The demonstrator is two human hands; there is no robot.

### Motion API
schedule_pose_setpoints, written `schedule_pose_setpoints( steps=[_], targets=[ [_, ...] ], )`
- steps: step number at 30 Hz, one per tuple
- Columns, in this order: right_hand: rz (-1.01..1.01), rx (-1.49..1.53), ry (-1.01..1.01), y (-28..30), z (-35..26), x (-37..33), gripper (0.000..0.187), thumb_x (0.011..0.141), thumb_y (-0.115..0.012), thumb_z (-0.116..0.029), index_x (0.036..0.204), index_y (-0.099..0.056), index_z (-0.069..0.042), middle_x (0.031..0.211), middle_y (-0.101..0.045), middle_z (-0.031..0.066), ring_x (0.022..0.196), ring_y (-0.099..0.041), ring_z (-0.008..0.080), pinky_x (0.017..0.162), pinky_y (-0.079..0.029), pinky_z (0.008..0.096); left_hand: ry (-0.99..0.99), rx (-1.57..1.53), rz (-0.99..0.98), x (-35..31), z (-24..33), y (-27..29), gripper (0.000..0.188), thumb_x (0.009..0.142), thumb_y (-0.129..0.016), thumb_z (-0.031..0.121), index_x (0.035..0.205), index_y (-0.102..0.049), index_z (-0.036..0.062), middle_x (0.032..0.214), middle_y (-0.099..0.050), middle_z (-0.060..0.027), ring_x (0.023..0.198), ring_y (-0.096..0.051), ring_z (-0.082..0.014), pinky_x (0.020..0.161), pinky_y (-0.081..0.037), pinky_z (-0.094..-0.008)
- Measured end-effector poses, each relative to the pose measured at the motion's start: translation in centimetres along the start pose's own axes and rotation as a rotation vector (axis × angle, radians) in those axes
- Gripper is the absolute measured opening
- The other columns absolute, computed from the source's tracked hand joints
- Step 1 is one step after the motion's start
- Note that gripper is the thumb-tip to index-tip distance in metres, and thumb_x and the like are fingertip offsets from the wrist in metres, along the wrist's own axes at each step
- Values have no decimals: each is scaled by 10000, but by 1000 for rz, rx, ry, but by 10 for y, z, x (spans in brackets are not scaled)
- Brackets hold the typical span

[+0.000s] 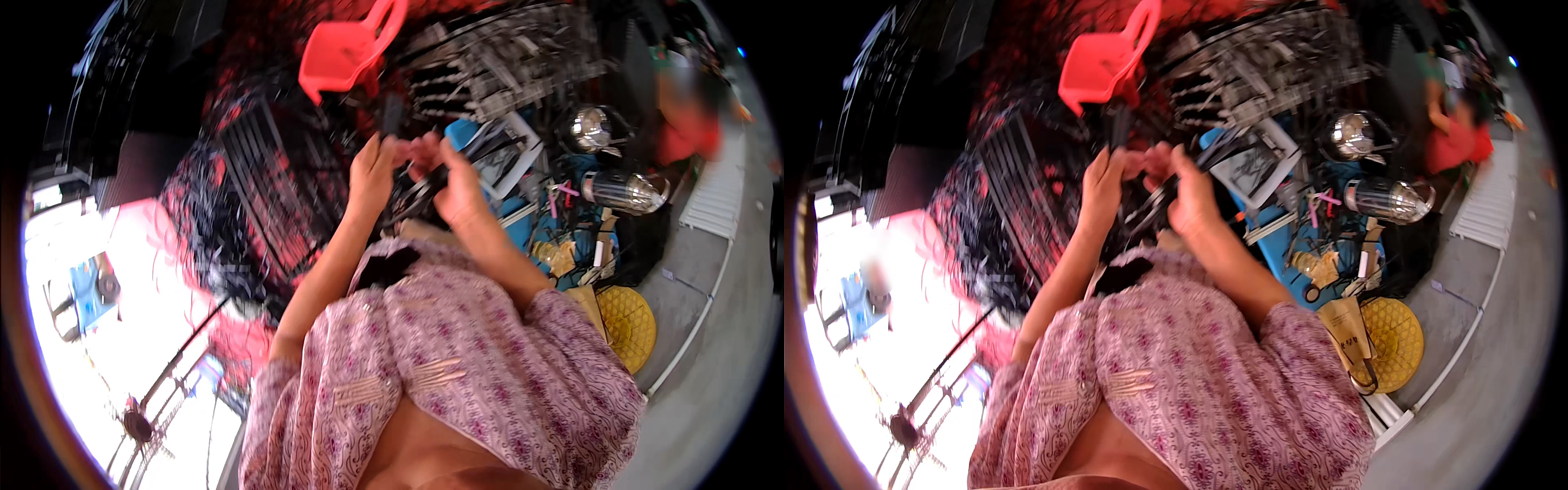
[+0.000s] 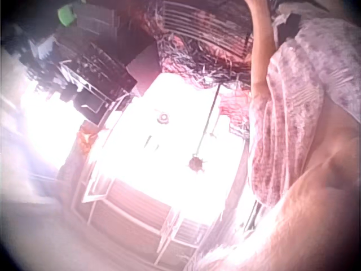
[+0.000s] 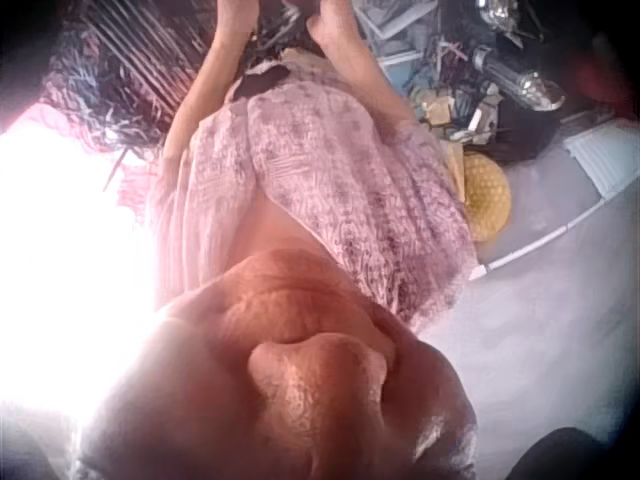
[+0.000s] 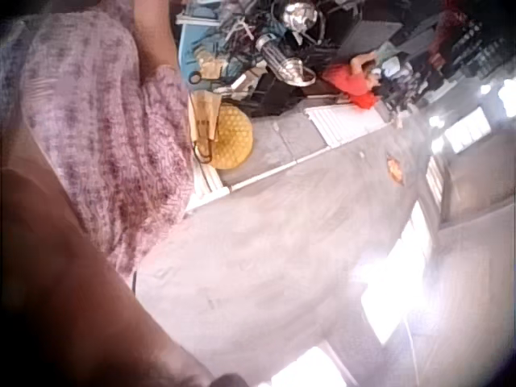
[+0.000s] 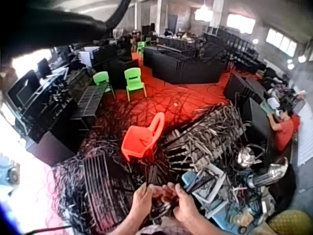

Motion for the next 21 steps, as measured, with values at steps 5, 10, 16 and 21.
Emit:
schedule_pose_setpoints(
  steps=[5, 10, 16, 21],
  targets=[
    [-1, -102, 8, -17, 9, -10, 291, 948, -596, -334, 1049, -647, -66, 752, -577, 2, 634, -526, 126, 569, -416, 264, 131, 71, -2, -10, 27, 17, 280, 1000, -476, 252, 834, -518, 31, 648, -527, 3, 551, -508, -78, 521, -422, -250],
    [-56, -317, 11, -45, 37, -20, 224, 892, -680, -329, 941, -626, -117, 657, -457, -70, 518, -362, 33, 461, -248, 212, -37, 243, 45, -23, 21, 43, 241, 968, -516, 199, 843, -504, -6, 595, -481, -86, 538, -457, -159, 521, -399, -319],
    [-91, -490, -14, -90, 87, -33, 293, 796, -768, -389, 814, -567, -177, 692, -495, -73, 557, -421, 26, 459, -277, 200, 44, 279, 40, -51, 40, 72, 157, 946, -487, 154, 888, -508, 9, 659, -616, -212, 618, -615, -427, 582, -512, -474],
    [-127, -567, 2, -109, 112, -35, 451, 796, -745, -454, 1105, -661, -136, 781, -552, -75, 604, -438, 22, 467, -281, 213, -176, 697, 24, -63, 51, 97, 148, 929, -452, 115, 946, -524, -14, 695, -626, -233, 614, -648, -377, 553, -508, -446]
  ],
)
Point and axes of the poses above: each hand's wrist, its own x-axis towards the middle knuckle, its own y-axis out of the back of the hand, z = x × y, the point moved 4 cm from there along x, towards the middle knuckle
